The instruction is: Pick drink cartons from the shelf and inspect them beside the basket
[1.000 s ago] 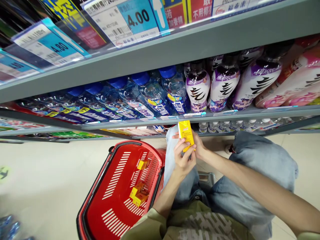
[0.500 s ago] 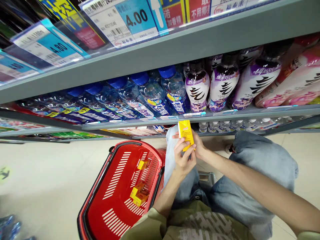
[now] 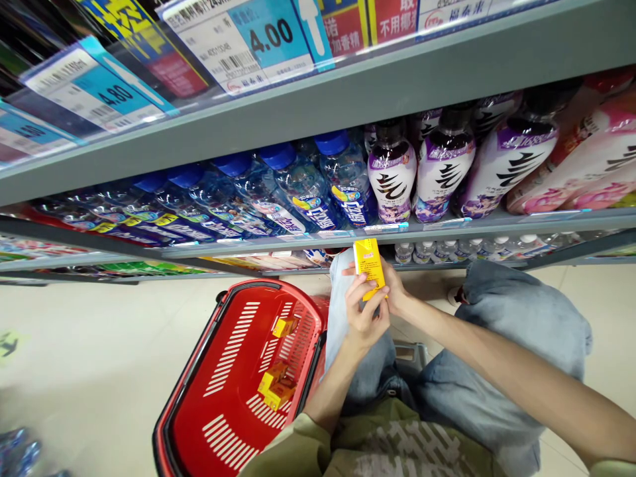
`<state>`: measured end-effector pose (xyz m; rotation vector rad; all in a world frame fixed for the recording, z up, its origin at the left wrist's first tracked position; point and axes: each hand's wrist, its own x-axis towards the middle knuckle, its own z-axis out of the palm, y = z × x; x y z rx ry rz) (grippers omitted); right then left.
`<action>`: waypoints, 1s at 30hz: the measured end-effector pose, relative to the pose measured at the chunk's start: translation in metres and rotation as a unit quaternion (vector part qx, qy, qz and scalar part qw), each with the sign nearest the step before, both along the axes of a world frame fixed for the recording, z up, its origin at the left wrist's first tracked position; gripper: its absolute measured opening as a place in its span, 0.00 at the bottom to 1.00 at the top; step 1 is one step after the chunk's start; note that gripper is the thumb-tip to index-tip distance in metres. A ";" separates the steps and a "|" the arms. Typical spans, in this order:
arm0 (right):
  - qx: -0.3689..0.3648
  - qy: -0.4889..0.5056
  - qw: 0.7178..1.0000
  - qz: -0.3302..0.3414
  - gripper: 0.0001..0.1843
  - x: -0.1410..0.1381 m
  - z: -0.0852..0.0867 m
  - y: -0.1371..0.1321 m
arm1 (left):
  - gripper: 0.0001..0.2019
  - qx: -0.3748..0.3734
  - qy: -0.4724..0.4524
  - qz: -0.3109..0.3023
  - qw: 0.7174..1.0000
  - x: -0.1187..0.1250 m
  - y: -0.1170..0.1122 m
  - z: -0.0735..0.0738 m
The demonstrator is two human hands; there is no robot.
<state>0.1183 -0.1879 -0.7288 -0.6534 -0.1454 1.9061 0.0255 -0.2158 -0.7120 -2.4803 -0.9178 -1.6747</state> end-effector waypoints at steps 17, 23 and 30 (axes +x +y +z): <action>-0.033 0.021 0.999 0.001 0.44 0.002 0.017 0.001 | 0.20 -0.002 -0.001 0.009 1.000 -0.001 0.000 -0.003; -0.056 -0.008 0.998 -0.041 0.43 0.002 0.029 0.001 | 0.18 -0.002 -0.007 0.009 1.000 -0.002 0.000 -0.002; -0.047 -0.011 0.997 -0.063 0.40 0.002 0.027 0.000 | 0.17 0.002 -0.021 0.022 1.000 -0.002 0.001 -0.001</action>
